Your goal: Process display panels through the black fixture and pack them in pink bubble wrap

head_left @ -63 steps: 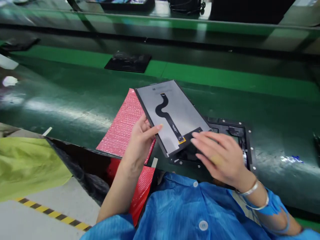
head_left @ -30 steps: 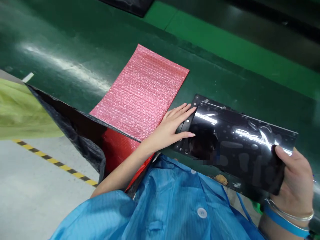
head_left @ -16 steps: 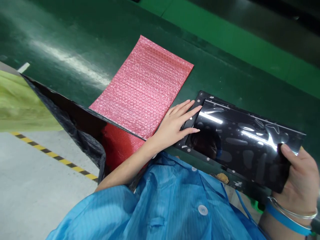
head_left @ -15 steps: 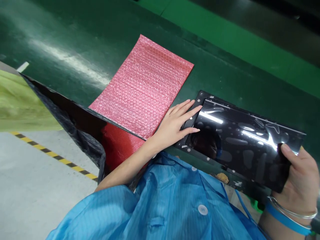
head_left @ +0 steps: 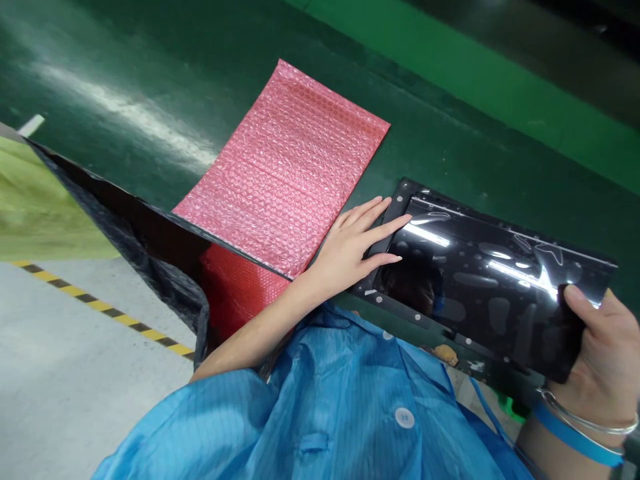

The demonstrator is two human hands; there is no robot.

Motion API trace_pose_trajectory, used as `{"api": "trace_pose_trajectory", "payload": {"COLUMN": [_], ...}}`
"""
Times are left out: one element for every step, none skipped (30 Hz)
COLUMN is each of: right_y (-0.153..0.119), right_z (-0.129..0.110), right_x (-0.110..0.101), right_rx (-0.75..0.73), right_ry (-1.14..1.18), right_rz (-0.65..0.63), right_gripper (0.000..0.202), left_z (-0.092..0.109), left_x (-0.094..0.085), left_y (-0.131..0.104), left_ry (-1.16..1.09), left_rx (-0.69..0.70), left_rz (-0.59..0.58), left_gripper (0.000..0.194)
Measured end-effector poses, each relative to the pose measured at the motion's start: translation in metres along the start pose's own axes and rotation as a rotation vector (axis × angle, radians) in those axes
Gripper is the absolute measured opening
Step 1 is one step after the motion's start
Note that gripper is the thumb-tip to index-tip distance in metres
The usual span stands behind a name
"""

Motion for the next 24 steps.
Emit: {"api": "trace_pose_trajectory", "payload": {"right_y": [-0.001, -0.002, -0.003, -0.005, -0.006, -0.007, -0.009, -0.01, -0.011, -0.012, -0.012, -0.013, -0.013, -0.013, -0.013, -0.013, -0.013, -0.013, -0.013, -0.013, -0.013, -0.013, -0.013, -0.013], "right_z": [0.0, -0.001, -0.002, -0.004, -0.005, -0.006, -0.008, -0.01, -0.011, -0.013, -0.014, -0.015, -0.015, -0.016, -0.016, -0.016, -0.016, -0.016, -0.016, -0.015, -0.015, -0.015, -0.014, -0.014], "right_x": [0.001, 0.001, 0.002, 0.003, 0.004, 0.005, 0.006, 0.007, 0.008, 0.009, 0.01, 0.01, 0.011, 0.011, 0.011, 0.011, 0.011, 0.011, 0.01, 0.01, 0.01, 0.01, 0.011, 0.011], "right_rx": [-0.007, -0.018, -0.029, -0.038, -0.043, -0.043, -0.041, -0.038, -0.036, -0.04, -0.043, -0.048, -0.053, -0.057, -0.062, -0.065, -0.069, -0.072, -0.072, -0.069, -0.061, -0.05, -0.039, -0.028], "right_ry": [-0.002, -0.005, -0.011, -0.019, -0.026, -0.035, -0.045, -0.054, -0.064, -0.074, -0.086, -0.097, -0.107, -0.115, -0.12, -0.124, -0.127, -0.128, -0.129, -0.13, -0.13, -0.13, -0.129, -0.128], "right_rz": [-0.003, -0.003, -0.003, -0.002, -0.002, -0.002, -0.001, -0.002, -0.003, 0.0, 0.003, 0.008, 0.01, 0.009, 0.005, -0.003, -0.008, -0.011, -0.01, -0.005, -0.001, 0.002, 0.006, 0.008], "right_gripper": [0.033, 0.032, 0.032, 0.032, 0.033, 0.034, 0.035, 0.036, 0.036, 0.036, 0.034, 0.033, 0.031, 0.03, 0.029, 0.03, 0.03, 0.031, 0.032, 0.033, 0.034, 0.035, 0.037, 0.039], "left_z": [0.0, -0.001, -0.001, -0.001, -0.001, -0.001, -0.001, 0.0, 0.0, 0.001, 0.002, 0.003, 0.003, 0.003, 0.004, 0.004, 0.004, 0.004, 0.004, 0.005, 0.005, 0.005, 0.005, 0.005], "left_x": [0.0, 0.001, 0.002, 0.002, 0.003, 0.004, 0.004, 0.005, 0.006, 0.006, 0.006, 0.006, 0.007, 0.007, 0.007, 0.007, 0.007, 0.007, 0.007, 0.007, 0.006, 0.006, 0.006, 0.006], "left_y": [0.0, 0.0, 0.0, 0.0, 0.0, -0.001, -0.001, -0.002, -0.003, -0.003, -0.003, -0.004, -0.004, -0.004, -0.003, -0.003, -0.003, -0.003, -0.003, -0.003, -0.003, -0.003, -0.003, -0.003], "left_ry": [0.003, 0.006, 0.01, 0.016, 0.024, 0.032, 0.039, 0.045, 0.048, 0.051, 0.054, 0.057, 0.062, 0.067, 0.07, 0.072, 0.073, 0.074, 0.075, 0.076, 0.076, 0.078, 0.078, 0.08], "left_rx": [0.004, 0.011, 0.021, 0.033, 0.042, 0.051, 0.06, 0.069, 0.079, 0.089, 0.098, 0.105, 0.108, 0.107, 0.106, 0.104, 0.104, 0.102, 0.101, 0.099, 0.098, 0.097, 0.097, 0.097], "left_rz": [-0.001, 0.002, 0.008, 0.013, 0.015, 0.013, 0.006, -0.006, -0.022, -0.036, -0.046, -0.053, -0.057, -0.058, -0.059, -0.061, -0.062, -0.061, -0.06, -0.06, -0.06, -0.061, -0.063, -0.065], "left_gripper": [0.062, 0.062, 0.062, 0.06, 0.058, 0.056, 0.054, 0.054, 0.054, 0.056, 0.058, 0.059, 0.059, 0.059, 0.058, 0.058, 0.057, 0.057, 0.056, 0.056, 0.056, 0.056, 0.056, 0.056]}}
Point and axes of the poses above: each hand's wrist, its own y-axis towards the middle knuckle, its own x-axis out of the palm, z = x × y, the point moved 2 cm from there along y, towards the middle knuckle, and after that the axes turned 14 degrees about z, right-handed, at the moved point
